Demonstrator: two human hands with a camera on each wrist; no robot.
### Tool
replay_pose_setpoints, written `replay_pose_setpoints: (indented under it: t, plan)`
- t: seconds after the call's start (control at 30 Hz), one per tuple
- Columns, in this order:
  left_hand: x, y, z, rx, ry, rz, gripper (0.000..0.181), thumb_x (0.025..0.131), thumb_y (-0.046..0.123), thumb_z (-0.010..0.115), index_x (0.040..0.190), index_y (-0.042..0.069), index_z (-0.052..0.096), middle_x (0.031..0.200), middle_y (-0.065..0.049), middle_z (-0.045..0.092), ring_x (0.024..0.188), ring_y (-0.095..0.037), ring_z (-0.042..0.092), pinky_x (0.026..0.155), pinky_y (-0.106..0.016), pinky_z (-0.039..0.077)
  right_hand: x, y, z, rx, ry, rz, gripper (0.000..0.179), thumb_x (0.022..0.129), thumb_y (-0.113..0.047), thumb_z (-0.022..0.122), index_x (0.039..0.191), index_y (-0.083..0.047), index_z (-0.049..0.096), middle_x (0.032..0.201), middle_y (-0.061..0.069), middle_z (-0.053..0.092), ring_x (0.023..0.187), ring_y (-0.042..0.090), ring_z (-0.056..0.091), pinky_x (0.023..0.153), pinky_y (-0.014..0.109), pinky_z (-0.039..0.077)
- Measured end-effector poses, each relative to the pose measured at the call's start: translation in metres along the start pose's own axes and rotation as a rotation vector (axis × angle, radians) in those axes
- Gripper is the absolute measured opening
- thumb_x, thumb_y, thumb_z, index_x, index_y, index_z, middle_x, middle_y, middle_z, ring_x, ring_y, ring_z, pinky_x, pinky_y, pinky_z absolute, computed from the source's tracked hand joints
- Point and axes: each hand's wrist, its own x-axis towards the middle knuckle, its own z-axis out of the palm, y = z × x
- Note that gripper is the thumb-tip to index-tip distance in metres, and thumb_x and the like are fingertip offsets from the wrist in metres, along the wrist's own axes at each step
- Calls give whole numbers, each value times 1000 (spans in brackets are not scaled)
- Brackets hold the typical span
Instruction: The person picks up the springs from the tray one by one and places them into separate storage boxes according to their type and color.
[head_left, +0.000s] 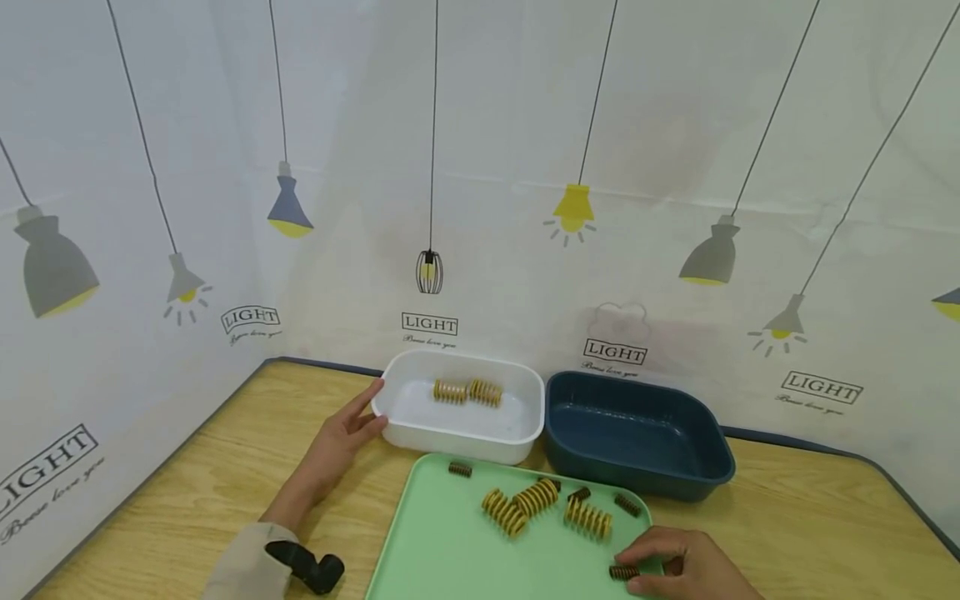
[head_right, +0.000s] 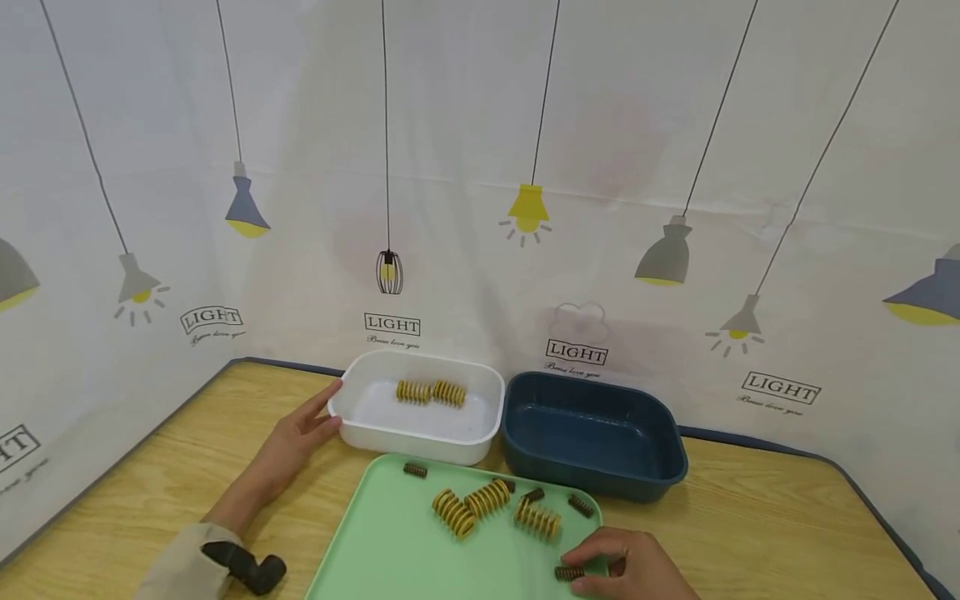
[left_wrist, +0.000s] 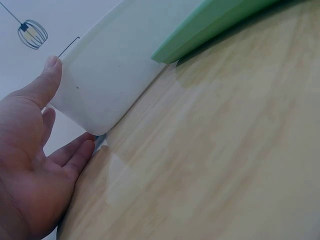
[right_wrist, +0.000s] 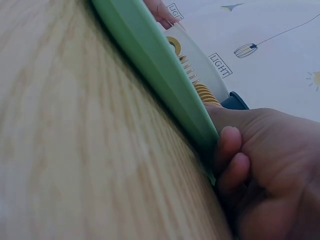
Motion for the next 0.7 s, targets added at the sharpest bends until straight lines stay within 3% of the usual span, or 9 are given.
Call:
replay_pose_setpoints:
  t: [0.4,0.6,0.7]
  plan:
    - [0,-3,1,27,2,1,62,96,31,59,151,31,30,157,5,19,132,-30,39,107,-44,32,-3,-9,-3,35,-13,100,22,89,-15,68,108,-7,73,103,2,70,94,10,64,73,26,55]
    - [0,-1,0,14,4,2,63,95,31,60,151,29,30,157,5,20,132,-29,40,107,-43,33,2,-22,-12,7,69,295,29,89,-27,68,112,-9,71,112,6,67,91,11,63,70,27,54]
    - [1,0,1,3,7,0,64,95,31,60,151,29,30,156,6,20,131,-29,40,107,-43,33,5,-31,-20,-11,130,361,33,89,-31,68,114,-9,70,114,9,65,70,12,59,58,29,52]
